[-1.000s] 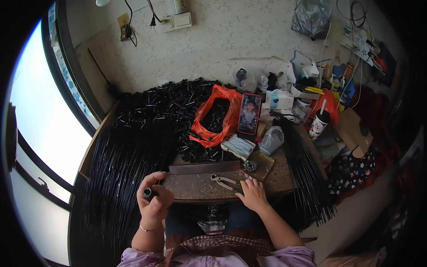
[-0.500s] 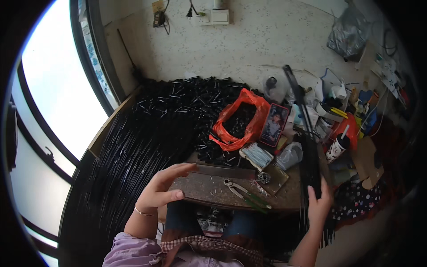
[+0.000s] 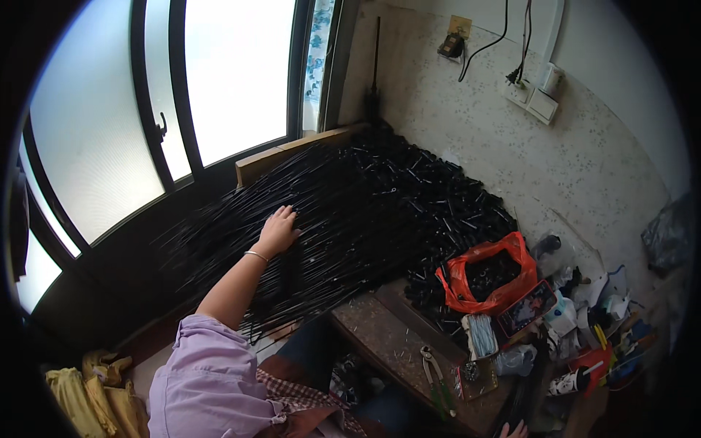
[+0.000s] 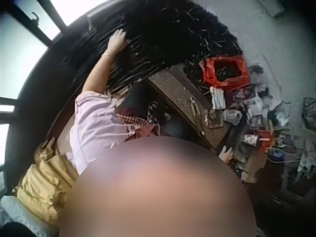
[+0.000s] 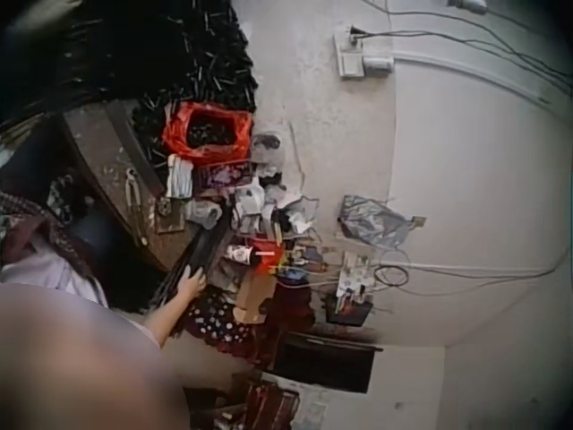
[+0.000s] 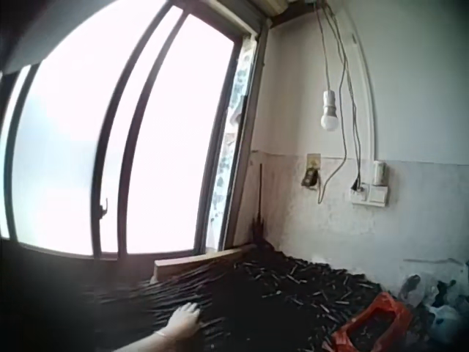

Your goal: Bundling and trimming black plastic wires at a manufacturing workstation.

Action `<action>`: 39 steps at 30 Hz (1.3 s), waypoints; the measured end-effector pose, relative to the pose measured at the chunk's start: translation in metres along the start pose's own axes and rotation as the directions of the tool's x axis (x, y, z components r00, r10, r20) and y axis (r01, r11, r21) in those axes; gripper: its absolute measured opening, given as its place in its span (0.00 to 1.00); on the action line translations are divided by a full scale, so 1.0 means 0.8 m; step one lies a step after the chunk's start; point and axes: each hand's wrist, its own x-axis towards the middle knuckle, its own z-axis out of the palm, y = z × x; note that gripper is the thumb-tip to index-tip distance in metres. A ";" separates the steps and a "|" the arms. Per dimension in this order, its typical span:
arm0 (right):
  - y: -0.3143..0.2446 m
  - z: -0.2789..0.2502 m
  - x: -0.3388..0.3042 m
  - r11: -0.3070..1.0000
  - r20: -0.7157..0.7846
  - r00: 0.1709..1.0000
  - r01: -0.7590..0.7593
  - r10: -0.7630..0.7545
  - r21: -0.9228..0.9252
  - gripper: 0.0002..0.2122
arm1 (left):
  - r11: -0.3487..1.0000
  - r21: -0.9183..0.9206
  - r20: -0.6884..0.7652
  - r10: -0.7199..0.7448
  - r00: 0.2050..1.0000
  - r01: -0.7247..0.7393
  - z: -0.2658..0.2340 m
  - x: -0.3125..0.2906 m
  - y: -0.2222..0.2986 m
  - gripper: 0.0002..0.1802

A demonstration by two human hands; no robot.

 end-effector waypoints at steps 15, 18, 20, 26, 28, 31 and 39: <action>-0.129 -0.007 -0.056 0.822 -0.282 0.801 0.566 -0.528 0.068 0.21 | 0.974 0.170 -0.249 -0.106 0.963 0.152 -0.004 0.024 -0.039 0.03; -0.163 0.031 -0.064 0.628 -0.261 0.655 0.755 -0.709 0.189 0.20 | 0.980 0.037 -0.274 -0.180 0.945 0.197 -0.008 0.024 -0.040 0.03; -0.194 0.047 -0.080 0.474 -0.295 0.513 0.858 -0.806 0.197 0.20 | 0.983 0.036 -0.064 -0.177 0.982 0.180 0.003 0.014 -0.045 0.04; -0.238 0.072 -0.091 0.390 -0.336 0.432 0.902 -0.837 0.187 0.20 | 0.984 0.068 -0.215 -0.145 0.966 0.163 -0.019 0.023 -0.037 0.06; -0.233 0.076 -0.082 0.400 -0.350 0.428 0.904 -0.833 0.151 0.20 | 0.953 0.021 -0.015 -0.302 0.953 0.302 -0.033 0.029 -0.027 0.11; -0.223 0.078 -0.073 0.406 -0.331 0.469 0.881 -0.819 0.242 0.17 | 0.964 0.076 0.071 -0.259 0.963 0.253 -0.065 0.029 -0.013 0.13; -0.205 0.080 -0.066 0.384 -0.345 0.471 0.876 -0.812 0.293 0.16 | 0.800 -0.596 -0.065 -0.134 0.989 0.069 -0.137 0.095 0.043 0.19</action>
